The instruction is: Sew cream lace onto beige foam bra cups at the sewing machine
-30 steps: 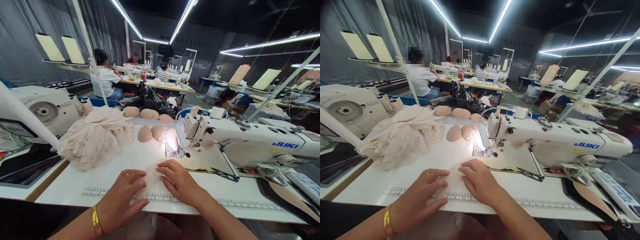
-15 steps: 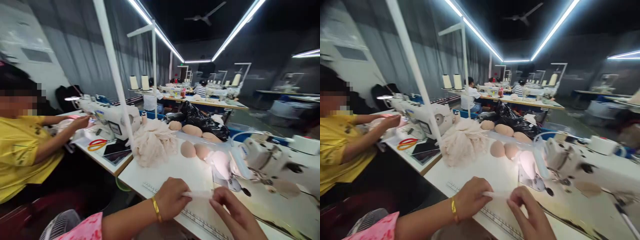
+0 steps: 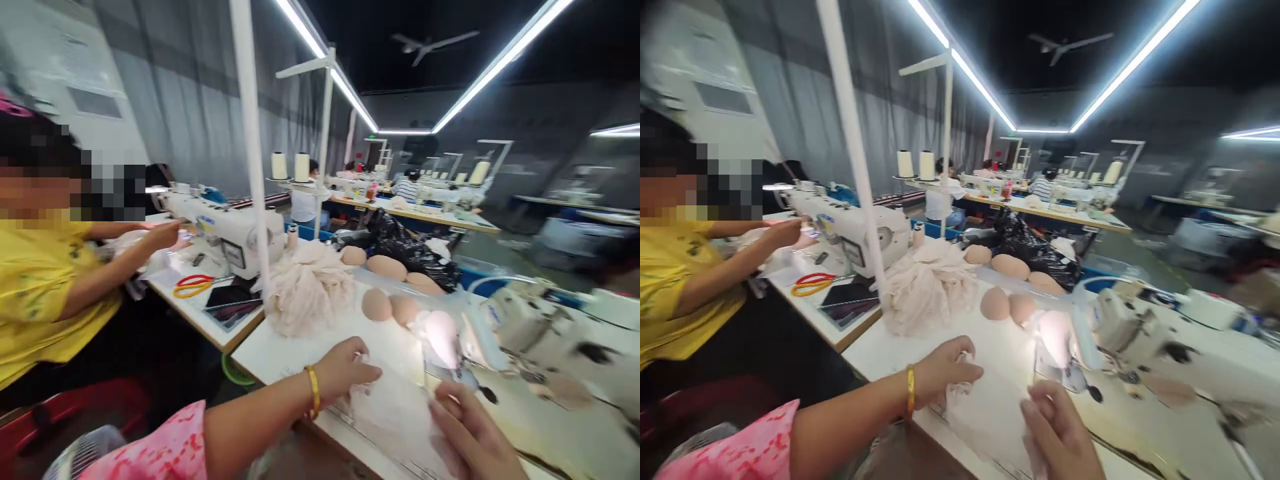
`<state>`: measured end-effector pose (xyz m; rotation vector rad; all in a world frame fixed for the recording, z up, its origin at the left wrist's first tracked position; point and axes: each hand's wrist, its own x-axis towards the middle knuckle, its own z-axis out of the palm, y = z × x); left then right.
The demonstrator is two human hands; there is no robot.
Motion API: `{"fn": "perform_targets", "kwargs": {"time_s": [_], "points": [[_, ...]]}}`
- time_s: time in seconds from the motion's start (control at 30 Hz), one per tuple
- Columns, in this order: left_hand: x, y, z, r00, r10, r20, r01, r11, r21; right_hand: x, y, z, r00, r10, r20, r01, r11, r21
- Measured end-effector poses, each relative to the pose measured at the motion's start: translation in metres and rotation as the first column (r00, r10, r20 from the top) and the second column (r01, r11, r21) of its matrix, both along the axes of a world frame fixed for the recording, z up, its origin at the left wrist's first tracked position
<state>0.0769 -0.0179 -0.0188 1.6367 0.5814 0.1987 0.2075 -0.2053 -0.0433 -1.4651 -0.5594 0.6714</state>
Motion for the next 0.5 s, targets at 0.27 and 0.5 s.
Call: {"fn": "perform_targets", "kwargs": {"time_s": [0.27,0.5], "points": [[0.078,0.072,0.024,0.993,-0.113,-0.025,0.094,0.659,0.746,0.062,0.026,-0.017,0.996,0.018,0.092,-0.024,0.998,0.060],[0.152,0.099,0.008,0.992,-0.098,-0.075,0.113,0.483,0.868,0.068,0.017,-0.010,0.997,0.043,-0.066,-0.036,0.994,0.098]]}}
